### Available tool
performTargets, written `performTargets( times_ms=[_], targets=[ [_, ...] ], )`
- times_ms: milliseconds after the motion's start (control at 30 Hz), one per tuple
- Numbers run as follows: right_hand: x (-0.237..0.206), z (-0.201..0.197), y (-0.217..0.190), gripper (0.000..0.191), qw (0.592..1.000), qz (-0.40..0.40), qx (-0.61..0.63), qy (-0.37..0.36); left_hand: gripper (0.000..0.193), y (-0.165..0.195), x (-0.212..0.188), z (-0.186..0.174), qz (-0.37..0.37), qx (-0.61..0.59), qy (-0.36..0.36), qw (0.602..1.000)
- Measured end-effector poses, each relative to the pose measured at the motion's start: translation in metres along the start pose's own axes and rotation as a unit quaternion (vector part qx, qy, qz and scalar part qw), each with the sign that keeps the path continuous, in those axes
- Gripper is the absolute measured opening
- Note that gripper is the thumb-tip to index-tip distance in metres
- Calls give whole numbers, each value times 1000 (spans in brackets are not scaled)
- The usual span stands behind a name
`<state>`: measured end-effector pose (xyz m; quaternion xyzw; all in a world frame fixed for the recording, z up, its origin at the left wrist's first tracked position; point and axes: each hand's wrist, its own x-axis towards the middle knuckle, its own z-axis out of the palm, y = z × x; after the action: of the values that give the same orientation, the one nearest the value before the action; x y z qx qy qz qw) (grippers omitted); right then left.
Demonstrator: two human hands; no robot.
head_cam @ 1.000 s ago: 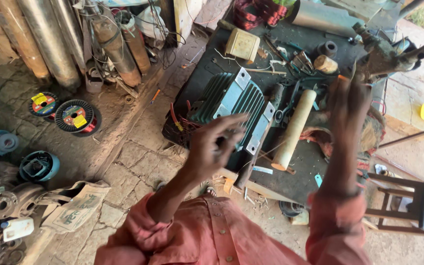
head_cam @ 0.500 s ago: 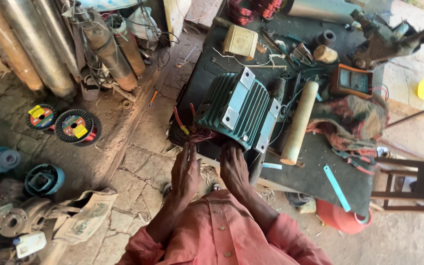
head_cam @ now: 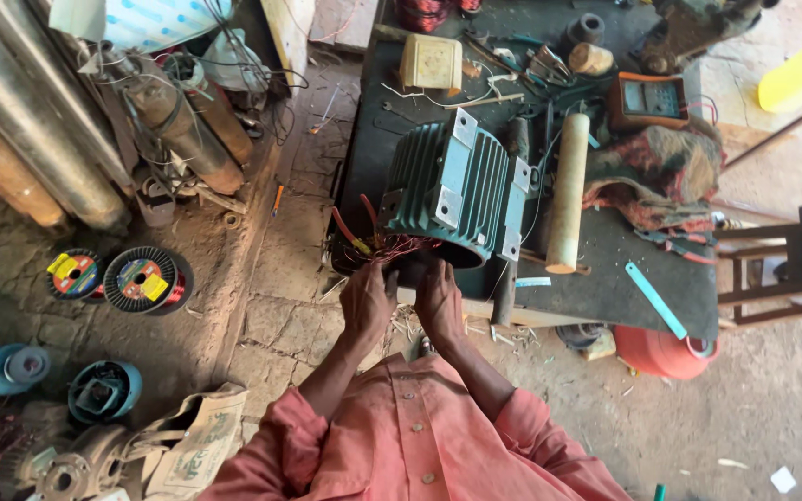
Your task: The person uses a wooden mallet to tap a metal rod inserted into a motor housing, then removes the rod and adjusts internal copper windings by hand. The person then picks up a coil of copper wire, untwists it, and begins inserting the wire into the motor housing.
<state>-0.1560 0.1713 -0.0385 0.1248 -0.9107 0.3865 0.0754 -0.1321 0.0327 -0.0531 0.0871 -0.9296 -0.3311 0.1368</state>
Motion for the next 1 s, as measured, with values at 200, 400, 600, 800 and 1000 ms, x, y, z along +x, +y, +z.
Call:
performTargets(
  times_ms=[200, 400, 600, 800, 1000],
  targets=[
    [8, 3, -10, 26, 984, -40, -161, 58, 21, 10, 8, -3, 49, -5, 31, 998],
    [5, 4, -2, 28, 978, -80, -175, 82, 25, 15, -15, -9, 101, 10, 108, 989],
    [9, -2, 10, 53, 997, -66, -36, -22, 14, 15, -34, -3, -42, -72, -9, 996],
    [-10, -10, 5, 57, 997, -36, 61, -21, 29, 19, -48, -19, 92, 58, 65, 992],
    [8, -11, 12, 46, 996, -37, -52, -64, 18, 42, -58, -20, 67, 99, 43, 992]
  ],
)
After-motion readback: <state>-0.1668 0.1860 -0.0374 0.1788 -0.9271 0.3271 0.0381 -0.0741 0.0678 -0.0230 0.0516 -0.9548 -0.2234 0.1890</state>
